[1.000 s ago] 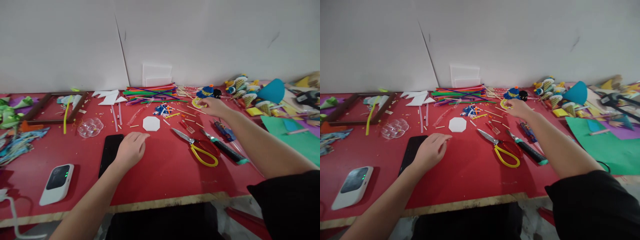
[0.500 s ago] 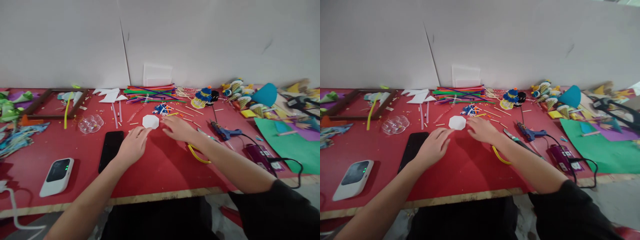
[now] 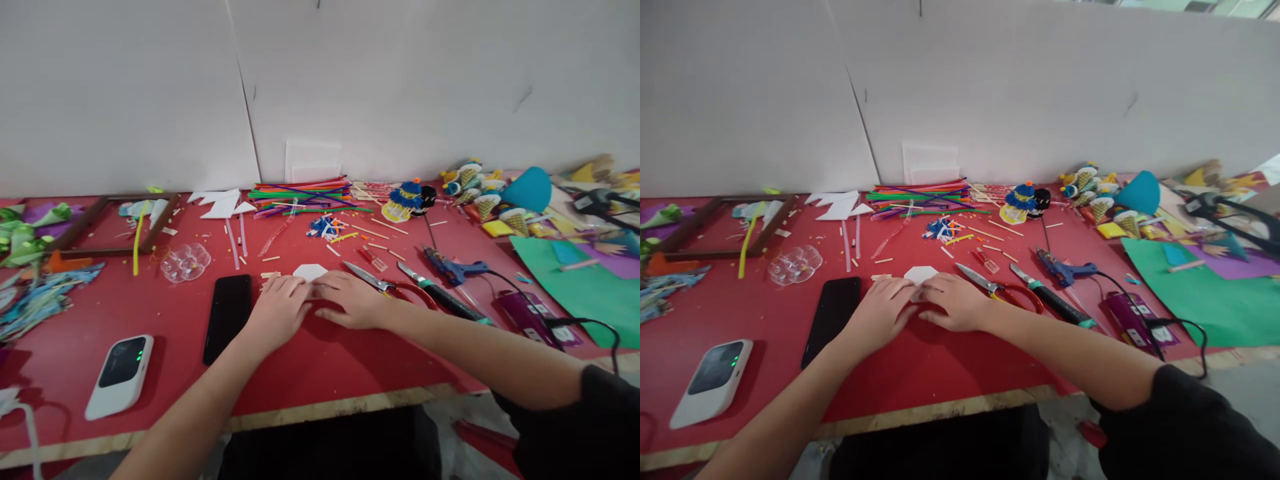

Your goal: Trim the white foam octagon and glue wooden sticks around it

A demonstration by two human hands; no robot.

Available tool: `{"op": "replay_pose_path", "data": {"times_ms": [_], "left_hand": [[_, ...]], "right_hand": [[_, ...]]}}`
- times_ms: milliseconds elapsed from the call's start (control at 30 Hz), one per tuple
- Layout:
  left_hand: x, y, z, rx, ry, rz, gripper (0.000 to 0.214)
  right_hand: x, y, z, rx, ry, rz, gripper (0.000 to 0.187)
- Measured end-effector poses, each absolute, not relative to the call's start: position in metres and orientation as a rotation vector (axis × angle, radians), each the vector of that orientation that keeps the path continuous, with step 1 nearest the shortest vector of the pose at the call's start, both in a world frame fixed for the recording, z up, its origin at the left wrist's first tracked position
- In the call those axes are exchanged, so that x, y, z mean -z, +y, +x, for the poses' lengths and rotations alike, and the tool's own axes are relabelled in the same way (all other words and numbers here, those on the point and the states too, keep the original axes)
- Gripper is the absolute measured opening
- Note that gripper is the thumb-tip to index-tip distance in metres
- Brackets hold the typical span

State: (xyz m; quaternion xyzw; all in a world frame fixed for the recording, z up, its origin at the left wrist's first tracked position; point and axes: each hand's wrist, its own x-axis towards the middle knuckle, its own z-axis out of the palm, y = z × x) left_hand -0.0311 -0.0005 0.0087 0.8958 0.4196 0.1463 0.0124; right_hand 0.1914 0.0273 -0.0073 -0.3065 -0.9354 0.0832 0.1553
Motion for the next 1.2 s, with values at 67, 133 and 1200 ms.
{"op": "replay_pose_path", "data": {"times_ms": [67,133,1200], "left_hand": [[-0.005,-0.004,-0.026,-0.440,1.318,2.786,0.030],[-0.002,-0.007,-0.022,-0.422,1.357,2.769,0.031],[0.002,-0.012,-0.024,-0.289,1.393,2.678,0.036]], "right_hand": [[0.000,0.045,0.191,-0.231,-2.659,-0.978,0.024],[-0.009,0.077,0.190,-0.204,-2.610,-1.136,0.023],[-0.030,0.289,0.154,-0.067,-2.840,-1.509,0.036]]}}
